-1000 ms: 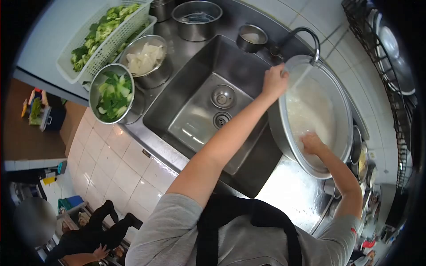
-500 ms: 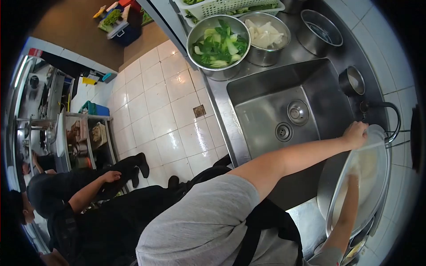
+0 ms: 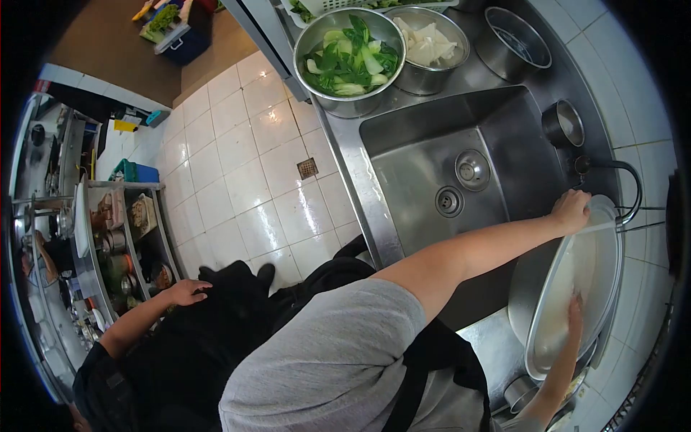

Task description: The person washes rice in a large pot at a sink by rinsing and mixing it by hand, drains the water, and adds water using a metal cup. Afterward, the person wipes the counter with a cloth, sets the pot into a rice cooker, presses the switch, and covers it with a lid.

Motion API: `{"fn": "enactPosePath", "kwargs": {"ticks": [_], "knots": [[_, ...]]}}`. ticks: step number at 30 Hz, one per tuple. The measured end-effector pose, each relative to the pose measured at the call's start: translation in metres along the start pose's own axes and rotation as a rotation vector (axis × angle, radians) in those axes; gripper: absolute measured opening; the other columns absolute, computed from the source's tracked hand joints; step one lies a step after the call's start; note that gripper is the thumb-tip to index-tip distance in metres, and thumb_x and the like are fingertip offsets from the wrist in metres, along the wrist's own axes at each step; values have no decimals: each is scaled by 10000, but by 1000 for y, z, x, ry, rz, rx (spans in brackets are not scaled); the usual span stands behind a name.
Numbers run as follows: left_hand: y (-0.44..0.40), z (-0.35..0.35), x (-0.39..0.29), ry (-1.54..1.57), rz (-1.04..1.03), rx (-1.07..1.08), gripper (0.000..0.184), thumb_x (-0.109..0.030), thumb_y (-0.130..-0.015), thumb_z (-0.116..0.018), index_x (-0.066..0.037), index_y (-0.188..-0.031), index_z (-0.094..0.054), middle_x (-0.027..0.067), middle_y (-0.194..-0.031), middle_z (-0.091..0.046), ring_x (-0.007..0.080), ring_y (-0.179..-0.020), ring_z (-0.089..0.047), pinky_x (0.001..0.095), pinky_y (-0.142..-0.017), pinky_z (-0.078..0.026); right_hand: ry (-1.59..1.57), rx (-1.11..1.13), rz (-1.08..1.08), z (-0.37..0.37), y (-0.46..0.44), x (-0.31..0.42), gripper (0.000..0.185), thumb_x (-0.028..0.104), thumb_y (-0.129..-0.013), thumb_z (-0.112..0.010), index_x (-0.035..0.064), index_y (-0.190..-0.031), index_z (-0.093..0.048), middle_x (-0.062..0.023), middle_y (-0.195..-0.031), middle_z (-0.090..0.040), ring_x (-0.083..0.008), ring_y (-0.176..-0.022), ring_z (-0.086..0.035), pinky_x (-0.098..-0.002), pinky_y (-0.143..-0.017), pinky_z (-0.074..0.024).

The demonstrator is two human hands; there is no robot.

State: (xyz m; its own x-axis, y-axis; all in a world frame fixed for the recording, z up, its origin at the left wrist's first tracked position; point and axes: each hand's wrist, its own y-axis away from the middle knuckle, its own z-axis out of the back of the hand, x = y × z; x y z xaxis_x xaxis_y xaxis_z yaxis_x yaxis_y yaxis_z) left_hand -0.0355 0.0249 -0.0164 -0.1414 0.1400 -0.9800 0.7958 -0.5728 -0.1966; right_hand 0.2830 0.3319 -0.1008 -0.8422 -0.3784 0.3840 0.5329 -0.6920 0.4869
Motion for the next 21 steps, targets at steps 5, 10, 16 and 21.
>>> {"fn": "enactPosePath", "kwargs": {"ticks": [5,10,16,21], "knots": [[1,-2,1,3,-17,-54,313,-86,-695,-507,36,-980,-549,210,-925,-551,339,-902,-502,414,-801,-400,576,-43,301,-47,-4,-28,625,361,-830,-385,-3,-1296,-183,-194,-1331,-224,-304,-1220,-251,-344,-1000,-215],[0,-2,3,4,-55,-92,282,-66,-674,-500,30,-929,-571,231,-863,-561,371,-843,-523,427,-777,-412,1094,-156,476,-103,17,12,628,305,-815,-425,-19,-1291,-174,-199,-1328,-224,-314,-1213,-264,-343,-997,-231],[-4,-2,0,-29,-138,-65,281,-77,-666,-502,25,-915,-583,244,-826,-559,352,-788,-564,394,-725,-443,885,-188,383,-139,35,130,618,315,-816,-415,-5,-1292,-184,-198,-1328,-223,-315,-1215,-259,-353,-998,-225],[-5,1,-5,-38,-54,38,348,-138,-719,-519,27,-1025,-536,231,-863,-574,307,-813,-586,331,-725,-443,763,-220,295,-126,16,183,611,324,-817,-407,7,-1293,-192,-197,-1328,-223,-315,-1216,-254,-361,-999,-220]]}}
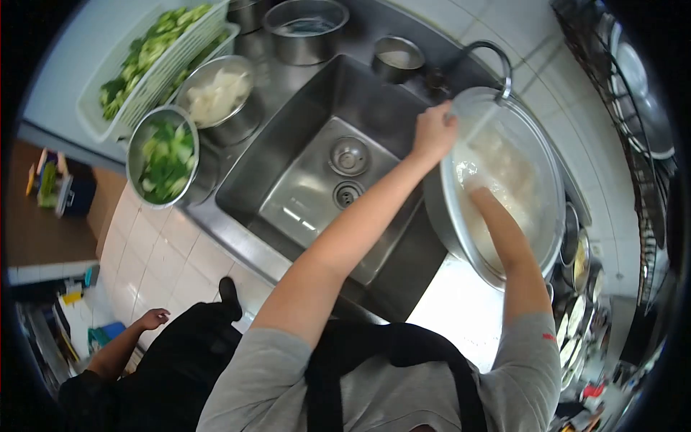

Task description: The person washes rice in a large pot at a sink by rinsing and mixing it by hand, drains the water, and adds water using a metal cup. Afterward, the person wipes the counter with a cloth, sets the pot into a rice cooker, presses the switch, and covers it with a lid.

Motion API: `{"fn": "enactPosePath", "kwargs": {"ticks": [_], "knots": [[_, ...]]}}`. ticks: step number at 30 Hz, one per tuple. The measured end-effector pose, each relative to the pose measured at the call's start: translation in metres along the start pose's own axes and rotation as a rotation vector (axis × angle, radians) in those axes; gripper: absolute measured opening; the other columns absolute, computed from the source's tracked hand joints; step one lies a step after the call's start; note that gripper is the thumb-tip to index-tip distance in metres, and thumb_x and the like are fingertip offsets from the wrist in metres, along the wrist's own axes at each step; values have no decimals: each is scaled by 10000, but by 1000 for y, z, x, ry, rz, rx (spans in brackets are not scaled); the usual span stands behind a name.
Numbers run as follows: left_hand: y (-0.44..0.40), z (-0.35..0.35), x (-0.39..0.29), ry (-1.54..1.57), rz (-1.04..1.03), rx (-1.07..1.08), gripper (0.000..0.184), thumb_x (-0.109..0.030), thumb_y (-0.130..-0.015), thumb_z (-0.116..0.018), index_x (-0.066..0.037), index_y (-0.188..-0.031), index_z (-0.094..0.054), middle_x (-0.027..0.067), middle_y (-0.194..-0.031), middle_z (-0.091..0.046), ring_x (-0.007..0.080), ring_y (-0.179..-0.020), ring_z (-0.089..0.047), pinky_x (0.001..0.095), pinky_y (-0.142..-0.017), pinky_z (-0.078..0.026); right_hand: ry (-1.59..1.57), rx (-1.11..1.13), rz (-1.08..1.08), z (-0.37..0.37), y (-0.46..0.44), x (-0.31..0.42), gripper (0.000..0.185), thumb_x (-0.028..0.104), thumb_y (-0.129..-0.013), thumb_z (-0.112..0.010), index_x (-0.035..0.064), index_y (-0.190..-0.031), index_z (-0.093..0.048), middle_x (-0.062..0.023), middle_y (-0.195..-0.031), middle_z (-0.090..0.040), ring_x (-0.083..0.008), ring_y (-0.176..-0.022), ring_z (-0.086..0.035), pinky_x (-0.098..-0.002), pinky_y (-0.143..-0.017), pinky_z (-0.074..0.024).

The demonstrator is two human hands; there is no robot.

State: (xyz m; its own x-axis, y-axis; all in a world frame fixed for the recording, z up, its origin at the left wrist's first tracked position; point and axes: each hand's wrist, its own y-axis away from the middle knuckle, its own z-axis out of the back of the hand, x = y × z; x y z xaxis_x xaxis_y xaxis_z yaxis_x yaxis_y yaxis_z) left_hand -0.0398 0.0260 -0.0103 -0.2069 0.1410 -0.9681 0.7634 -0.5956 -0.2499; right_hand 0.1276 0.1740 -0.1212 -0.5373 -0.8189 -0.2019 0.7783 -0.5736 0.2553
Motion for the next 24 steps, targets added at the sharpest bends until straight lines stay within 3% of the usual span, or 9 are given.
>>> {"fn": "enactPosePath", "kwargs": {"ticks": [6,7,12,15,16,18,19,21,24], "knots": [[-3,-3,7,-32,-21,22,379,-152,-724,-540,24,-1059,-517,195,-835,-605,225,-766,-611,283,-695,-441,-100,48,-156,32,-19,-29,602,334,-818,-398,21,-1294,-202,-195,-1328,-223,-316,-1218,-249,-370,-1000,-214],[-3,-3,6,-3,15,49,378,-134,-709,-517,54,-1038,-519,248,-888,-565,331,-861,-565,356,-757,-435,-116,62,-184,38,-18,-37,601,336,-818,-396,24,-1294,-204,-195,-1328,-223,-316,-1219,-248,-372,-1000,-213],[-3,-2,2,28,56,58,385,-147,-714,-528,50,-1045,-518,233,-852,-582,316,-802,-586,331,-722,-441,-316,226,-385,76,12,-65,594,344,-818,-388,36,-1295,-212,-194,-1327,-223,-316,-1220,-244,-379,-1001,-208],[-3,-5,6,-4,25,28,388,-164,-729,-551,12,-1073,-519,139,-751,-621,149,-667,-589,266,-643,-435,-261,84,-441,38,36,-106,598,402,-807,-386,52,-1279,-274,-233,-1298,-262,-325,-1194,-304,-413,-979,-251],[-3,-4,5,-16,31,30,385,-162,-728,-553,12,-1070,-521,138,-743,-620,146,-658,-586,267,-632,-433,-190,160,-186,18,43,-125,609,404,-815,-370,58,-1294,-225,-263,-1296,-232,-344,-1185,-308,-431,-975,-248],[-3,-4,5,-25,38,26,382,-160,-727,-555,12,-1067,-524,137,-736,-618,143,-650,-582,269,-622,-432,-228,286,-109,24,70,-112,653,388,-828,-351,43,-1313,-83,-312,-1296,-158,-377,-1172,-309,-451,-973,-243],[-4,-5,8,-23,26,14,379,-157,-727,-554,12,-1065,-526,136,-727,-617,143,-640,-580,271,-614,-430,-344,335,-291,35,93,-91,693,369,-831,-347,22,-1315,9,-333,-1297,-115,-393,-1167,-305,-452,-974,-241],[-3,-7,10,-22,14,-2,376,-155,-727,-554,13,-1063,-528,135,-719,-615,144,-631,-577,273,-606,-429,-309,365,-9,17,116,-83,796,328,-805,-397,-13,-1276,147,-333,-1305,-71,-406,-1184,-261,-462,-986,-211],[-4,-9,11,-25,-1,-22,375,-152,-729,-553,14,-1064,-526,134,-707,-612,145,-617,-571,274,-604,-429,-295,453,-88,37,131,-30,744,246,-791,-432,-69,-1277,35,-278,-1334,-74,-368,-1239,-130,-383,-1019,-158]]}}
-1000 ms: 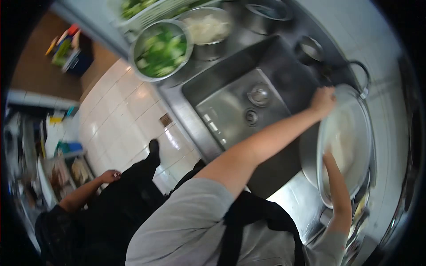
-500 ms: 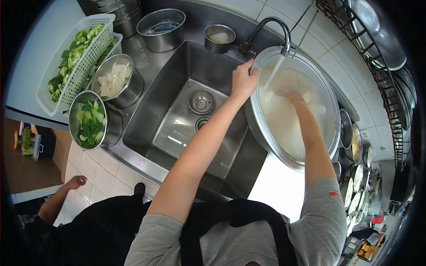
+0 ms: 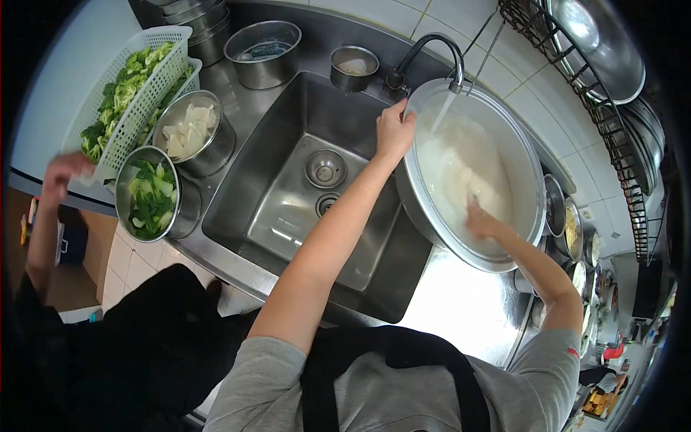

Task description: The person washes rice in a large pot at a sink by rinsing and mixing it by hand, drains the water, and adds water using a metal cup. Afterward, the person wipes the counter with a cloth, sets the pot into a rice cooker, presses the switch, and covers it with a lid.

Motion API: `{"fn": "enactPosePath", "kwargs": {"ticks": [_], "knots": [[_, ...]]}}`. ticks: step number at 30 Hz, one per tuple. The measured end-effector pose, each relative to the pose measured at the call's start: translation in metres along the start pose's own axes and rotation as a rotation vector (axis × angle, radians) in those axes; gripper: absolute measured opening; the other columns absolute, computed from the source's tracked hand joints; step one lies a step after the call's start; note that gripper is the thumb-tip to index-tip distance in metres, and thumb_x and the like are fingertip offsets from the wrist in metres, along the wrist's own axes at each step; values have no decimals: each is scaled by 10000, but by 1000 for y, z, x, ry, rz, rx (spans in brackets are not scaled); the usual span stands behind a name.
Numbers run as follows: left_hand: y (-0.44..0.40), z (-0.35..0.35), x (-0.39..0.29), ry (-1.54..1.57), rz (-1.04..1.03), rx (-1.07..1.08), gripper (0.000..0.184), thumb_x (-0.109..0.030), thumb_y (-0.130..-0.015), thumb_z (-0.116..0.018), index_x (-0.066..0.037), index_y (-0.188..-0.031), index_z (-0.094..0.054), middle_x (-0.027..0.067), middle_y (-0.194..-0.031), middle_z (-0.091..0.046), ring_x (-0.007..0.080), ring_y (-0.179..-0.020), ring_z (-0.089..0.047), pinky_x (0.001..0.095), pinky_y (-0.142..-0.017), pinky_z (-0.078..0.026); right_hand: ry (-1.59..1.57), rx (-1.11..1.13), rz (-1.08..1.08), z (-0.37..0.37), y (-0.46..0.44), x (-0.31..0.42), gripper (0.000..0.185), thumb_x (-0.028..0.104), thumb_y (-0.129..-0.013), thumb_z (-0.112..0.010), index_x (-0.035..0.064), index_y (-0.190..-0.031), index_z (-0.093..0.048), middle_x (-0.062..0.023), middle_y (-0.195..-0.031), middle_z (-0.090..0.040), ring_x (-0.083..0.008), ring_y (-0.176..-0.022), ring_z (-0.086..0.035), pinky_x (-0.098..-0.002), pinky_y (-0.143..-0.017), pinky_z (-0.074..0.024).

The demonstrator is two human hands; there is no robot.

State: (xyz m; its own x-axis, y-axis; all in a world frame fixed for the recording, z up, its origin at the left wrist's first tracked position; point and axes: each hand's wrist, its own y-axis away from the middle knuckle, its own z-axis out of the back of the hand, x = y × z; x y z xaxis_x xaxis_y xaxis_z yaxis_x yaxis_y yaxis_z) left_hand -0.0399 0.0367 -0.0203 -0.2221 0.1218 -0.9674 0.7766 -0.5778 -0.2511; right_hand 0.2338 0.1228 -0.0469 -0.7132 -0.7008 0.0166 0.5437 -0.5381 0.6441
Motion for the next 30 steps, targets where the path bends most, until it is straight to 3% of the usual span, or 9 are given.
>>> {"fn": "enactPosePath", "kwargs": {"ticks": [1,3,5,6,8,20,26,28,30], "knots": [[-1,-1,1,5,-14,-12,375,-151,-729,-552,15,-1064,-526,137,-712,-613,148,-624,-574,275,-607,-431,0,25,-30,-2,7,18,728,219,-787,-444,-88,-1277,-2,-259,-1344,-75,-356,-1257,-87,-357,-1030,-140],[0,2,-3,5,-26,-25,375,-150,-729,-551,15,-1064,-526,139,-716,-615,151,-631,-578,275,-611,-433,103,-280,175,-11,12,37,811,161,-714,-538,-40,-1300,-15,-325,-1297,-132,-393,-1181,-269,-377,-991,-242],[2,9,-14,58,121,84,383,-146,-709,-530,53,-1036,-525,232,-846,-584,325,-787,-584,338,-721,-440,332,-189,99,-11,-12,53,728,168,-725,-532,-24,-1292,-118,-301,-1292,-182,-385,-1149,-320,-367,-967,-283],[1,7,-9,54,120,76,383,-146,-709,-530,53,-1036,-525,232,-846,-584,325,-787,-584,338,-721,-440,564,-86,42,-10,-26,62,654,175,-735,-526,-7,-1285,-221,-276,-1287,-233,-377,-1118,-372,-358,-943,-323],[1,2,-1,98,5,5,369,-138,-729,-544,20,-1062,-525,157,-790,-624,160,-699,-600,264,-649,-441,596,-121,39,-9,-50,72,593,178,-742,-520,-4,-1244,-263,-257,-1230,-282,-365,-1074,-400,-361,-909,-342],[-29,2,-4,120,36,84,368,-162,-721,-550,38,-1030,-541,160,-798,-623,152,-706,-597,268,-656,-442,177,-824,120,83,-251,63,288,195,-778,-486,13,-1000,-515,-140,-893,-578,-292,-810,-566,-376,-705,-455],[-29,5,-4,37,23,106,352,-174,-725,-550,-12,-1038,-553,152,-811,-623,217,-752,-612,299,-689,-446,92,-571,-6,116,-219,76,272,175,-772,-486,11,-986,-518,-136,-862,-580,-275,-767,-568,-363,-675,-462],[-28,7,-7,-223,-56,110,377,-175,-727,-551,-29,-1074,-529,166,-901,-598,295,-803,-586,342,-732,-440,91,-512,-14,115,-208,75,266,168,-770,-486,10,-981,-519,-134,-852,-580,-269,-752,-569,-358,-665,-464],[-25,15,-22,-322,-53,129,387,-187,-737,-547,-37,-1093,-512,168,-972,-563,309,-870,-549,352,-758,-431,82,-477,-14,112,-200,75,261,162,-767,-486,9,-976,-520,-132,-842,-581,-263,-737,-570,-354,-655,-467]]}}
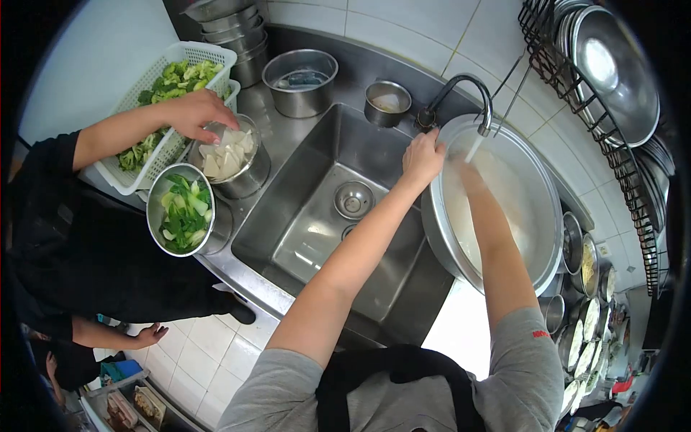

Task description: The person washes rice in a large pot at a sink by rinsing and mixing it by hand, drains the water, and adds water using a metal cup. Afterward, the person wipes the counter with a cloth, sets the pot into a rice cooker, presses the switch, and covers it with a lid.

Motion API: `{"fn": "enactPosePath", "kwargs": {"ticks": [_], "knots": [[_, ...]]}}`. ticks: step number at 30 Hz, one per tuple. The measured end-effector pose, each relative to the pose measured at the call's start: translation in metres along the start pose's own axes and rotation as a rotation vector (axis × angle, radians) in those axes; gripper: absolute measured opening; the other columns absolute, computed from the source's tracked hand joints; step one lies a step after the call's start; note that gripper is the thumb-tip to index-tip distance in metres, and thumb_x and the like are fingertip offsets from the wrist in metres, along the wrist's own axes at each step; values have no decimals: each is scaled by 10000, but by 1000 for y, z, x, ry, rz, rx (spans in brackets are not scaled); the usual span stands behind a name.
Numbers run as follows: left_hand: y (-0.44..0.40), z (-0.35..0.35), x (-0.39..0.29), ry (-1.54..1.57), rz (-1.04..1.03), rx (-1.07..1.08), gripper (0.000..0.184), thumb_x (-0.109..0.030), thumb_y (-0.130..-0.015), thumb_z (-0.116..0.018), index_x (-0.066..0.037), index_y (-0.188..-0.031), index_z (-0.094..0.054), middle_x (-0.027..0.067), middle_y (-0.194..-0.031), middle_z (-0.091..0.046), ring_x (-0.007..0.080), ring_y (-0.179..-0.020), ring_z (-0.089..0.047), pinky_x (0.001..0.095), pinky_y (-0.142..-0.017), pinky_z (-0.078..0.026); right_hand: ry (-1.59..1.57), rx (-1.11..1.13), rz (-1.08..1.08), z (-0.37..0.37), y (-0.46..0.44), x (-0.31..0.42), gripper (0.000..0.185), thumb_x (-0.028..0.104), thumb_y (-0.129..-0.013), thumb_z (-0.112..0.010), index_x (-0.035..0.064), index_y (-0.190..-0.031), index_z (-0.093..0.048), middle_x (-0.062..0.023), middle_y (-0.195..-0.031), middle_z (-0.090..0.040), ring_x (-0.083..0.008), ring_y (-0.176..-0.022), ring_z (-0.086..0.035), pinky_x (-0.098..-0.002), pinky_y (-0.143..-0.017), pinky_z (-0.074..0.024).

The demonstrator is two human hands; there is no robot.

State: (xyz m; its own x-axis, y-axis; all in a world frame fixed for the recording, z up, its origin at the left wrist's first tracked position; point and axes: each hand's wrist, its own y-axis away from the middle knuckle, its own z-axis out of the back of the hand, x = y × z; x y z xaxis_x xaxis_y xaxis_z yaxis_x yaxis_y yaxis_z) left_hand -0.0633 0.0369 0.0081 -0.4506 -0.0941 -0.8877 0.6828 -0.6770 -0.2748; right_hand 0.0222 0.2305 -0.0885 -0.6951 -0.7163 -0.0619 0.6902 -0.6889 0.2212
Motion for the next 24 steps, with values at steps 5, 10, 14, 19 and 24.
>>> {"fn": "enactPosePath", "kwargs": {"ticks": [5,10,14,19,24], "knots": [[40,-3,-32,-221,-469,305,402,-244,-768,-521,-74,-1129,-473,157,-1141,-458,287,-1091,-405,416,-896,-326,-50,45,-37,2,17,-18,248,145,-762,-486,7,-964,-523,-129,-816,-582,-249,-701,-572,-342,-630,-473],[70,-47,-37,-63,-654,438,365,-243,-759,-525,-48,-1066,-512,161,-1150,-457,314,-1114,-381,475,-956,-222,-163,35,-86,4,32,-33,235,128,-756,-486,4,-952,-526,-125,-791,-583,-235,-665,-574,-331,-605,-479],[40,-23,-37,-531,-465,441,337,-232,-739,-539,-42,-1018,-554,174,-1187,-426,336,-1146,-336,464,-959,-228,-502,-15,-9,30,47,-27,225,115,-752,-486,3,-943,-528,-121,-771,-584,-223,-635,-575,-322,-585,-483],[42,-12,-33,-253,-354,29,376,-172,-730,-536,8,-1058,-507,197,-1205,-392,340,-1152,-320,449,-956,-253,-1299,-181,-38,62,71,7,221,88,-735,-484,-7,-930,-531,-108,-705,-581,-194,-559,-565,-297,-521,-483],[67,-5,-18,-193,-320,44,480,-116,-716,-550,-10,-1166,-422,241,-1278,-263,362,-1195,-242,436,-983,-218,-830,-272,-40,-78,-87,-39,371,282,-788,-454,54,-1075,-510,-177,-1052,-536,-284,-966,-531,-384,-814,-431]]}}
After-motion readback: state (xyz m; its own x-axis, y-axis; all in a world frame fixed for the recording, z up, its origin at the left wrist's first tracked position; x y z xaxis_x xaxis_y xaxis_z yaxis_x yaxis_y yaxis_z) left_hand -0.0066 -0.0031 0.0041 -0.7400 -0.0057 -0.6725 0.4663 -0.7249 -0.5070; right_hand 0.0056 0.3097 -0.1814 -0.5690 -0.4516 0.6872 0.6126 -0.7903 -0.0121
